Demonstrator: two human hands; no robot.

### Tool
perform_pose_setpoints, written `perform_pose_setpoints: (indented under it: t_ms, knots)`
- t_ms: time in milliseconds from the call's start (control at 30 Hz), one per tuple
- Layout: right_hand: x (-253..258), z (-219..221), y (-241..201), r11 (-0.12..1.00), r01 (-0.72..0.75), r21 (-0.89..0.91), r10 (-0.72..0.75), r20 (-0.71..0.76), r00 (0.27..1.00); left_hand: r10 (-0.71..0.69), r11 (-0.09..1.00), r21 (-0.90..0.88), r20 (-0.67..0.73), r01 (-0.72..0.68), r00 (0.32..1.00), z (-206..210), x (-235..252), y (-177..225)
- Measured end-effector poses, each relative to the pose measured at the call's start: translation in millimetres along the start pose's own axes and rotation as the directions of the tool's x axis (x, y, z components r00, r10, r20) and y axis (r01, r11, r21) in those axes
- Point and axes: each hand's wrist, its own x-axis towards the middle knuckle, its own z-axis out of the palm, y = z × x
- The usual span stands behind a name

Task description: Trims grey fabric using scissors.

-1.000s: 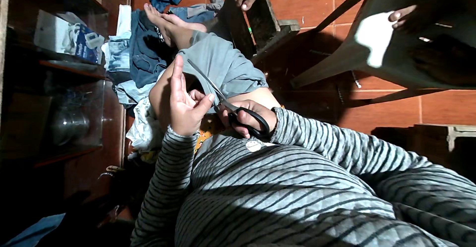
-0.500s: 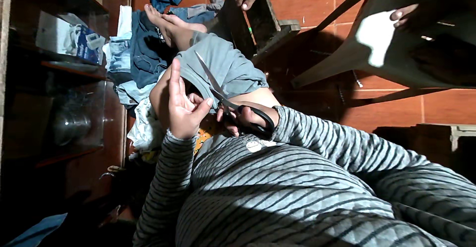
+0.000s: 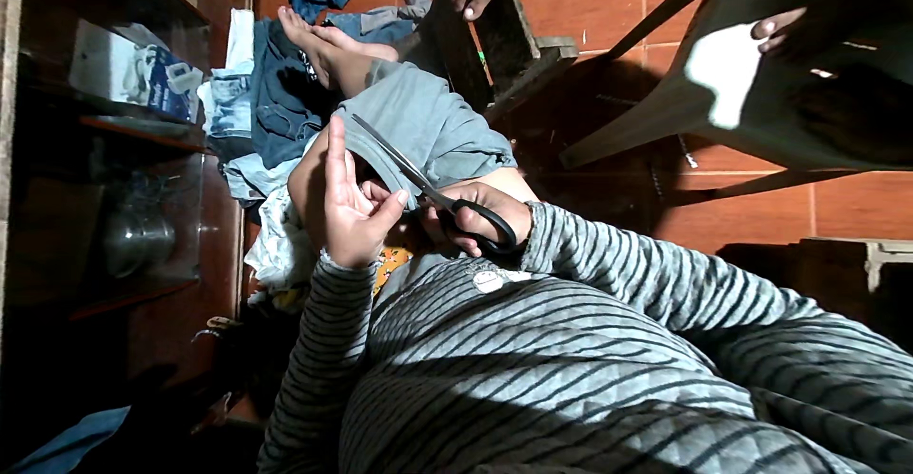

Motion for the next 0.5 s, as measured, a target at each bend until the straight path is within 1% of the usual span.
perform_pose_setpoints:
  t_ms: [233, 300, 400, 433, 500]
  knots:
    - [2, -2, -3, 0.999, -0.032, -0.035, 0.032, 0.0, 0.999, 0.007, 1.0, 0.016, 0.009, -0.008, 1.0, -5, -2, -1]
    - [2, -2, -3, 0.998, -0.034, -0.051, 0.034, 0.005, 0.999, 0.016, 0.999, 0.039, -0.052, -0.014, 0.998, -8, 0, -3]
    - [2, -2, 0, 0.997, -0.033, -0.064, 0.034, 0.013, 0.999, 0.026, 0.999, 0.031, -0.273, -0.018, 0.962, -8, 8, -6]
    - [2, -2, 0, 0.997, -0.032, -0.071, 0.033, 0.018, 0.999, 0.027, 0.999, 0.039, -0.312, -0.016, 0.95, -8, 11, -6]
    - [1, -3, 0, 0.996, -0.028, -0.083, 0.029, 0.018, 0.999, 0.054, 0.998, 0.051, -0.312, -0.04, 0.949, -9, 13, -5]
